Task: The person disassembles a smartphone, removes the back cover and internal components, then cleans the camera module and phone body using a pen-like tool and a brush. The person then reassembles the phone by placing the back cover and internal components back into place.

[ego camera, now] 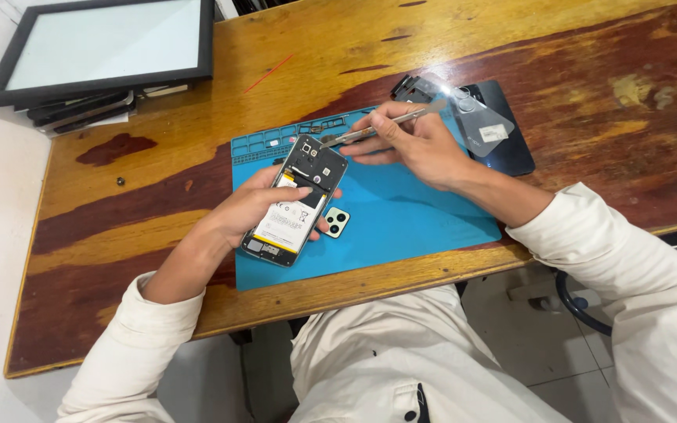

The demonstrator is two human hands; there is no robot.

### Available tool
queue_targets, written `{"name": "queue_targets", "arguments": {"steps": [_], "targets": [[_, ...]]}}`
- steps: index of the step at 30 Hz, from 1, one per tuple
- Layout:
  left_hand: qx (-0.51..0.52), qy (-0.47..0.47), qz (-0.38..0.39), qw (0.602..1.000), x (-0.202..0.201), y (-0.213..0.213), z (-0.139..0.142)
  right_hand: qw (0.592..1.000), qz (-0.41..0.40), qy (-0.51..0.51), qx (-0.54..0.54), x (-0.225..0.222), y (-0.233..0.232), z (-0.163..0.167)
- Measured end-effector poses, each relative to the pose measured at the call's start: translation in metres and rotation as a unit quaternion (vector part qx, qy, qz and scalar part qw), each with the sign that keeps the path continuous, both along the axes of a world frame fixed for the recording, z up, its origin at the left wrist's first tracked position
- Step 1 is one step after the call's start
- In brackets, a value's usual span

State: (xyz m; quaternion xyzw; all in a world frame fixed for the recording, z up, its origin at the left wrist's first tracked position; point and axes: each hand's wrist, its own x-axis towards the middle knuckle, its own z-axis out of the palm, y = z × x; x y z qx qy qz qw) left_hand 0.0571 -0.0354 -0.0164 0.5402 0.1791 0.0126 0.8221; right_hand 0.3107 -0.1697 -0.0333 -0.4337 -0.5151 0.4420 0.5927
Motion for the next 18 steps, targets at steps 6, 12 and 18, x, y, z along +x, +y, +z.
{"name": "queue_targets", "arguments": {"steps": [6, 12, 18], "targets": [[0.005, -0.009, -0.006, 1.0, 0.0014, -0.0012, 0.0007, 1.0, 0.006, 0.009, 0.008, 0.0014, -0.0008, -0.0006], [-0.014, -0.005, 0.001, 1.0, 0.0009, -0.0037, 0.0019, 1.0, 0.009, 0.022, 0.009, 0.0049, 0.0006, -0.0012], [-0.013, 0.003, 0.007, 1.0, 0.0008, -0.0037, 0.0002, 0.999, -0.002, 0.034, -0.002, 0.0029, 0.0001, 0.0005]]}}
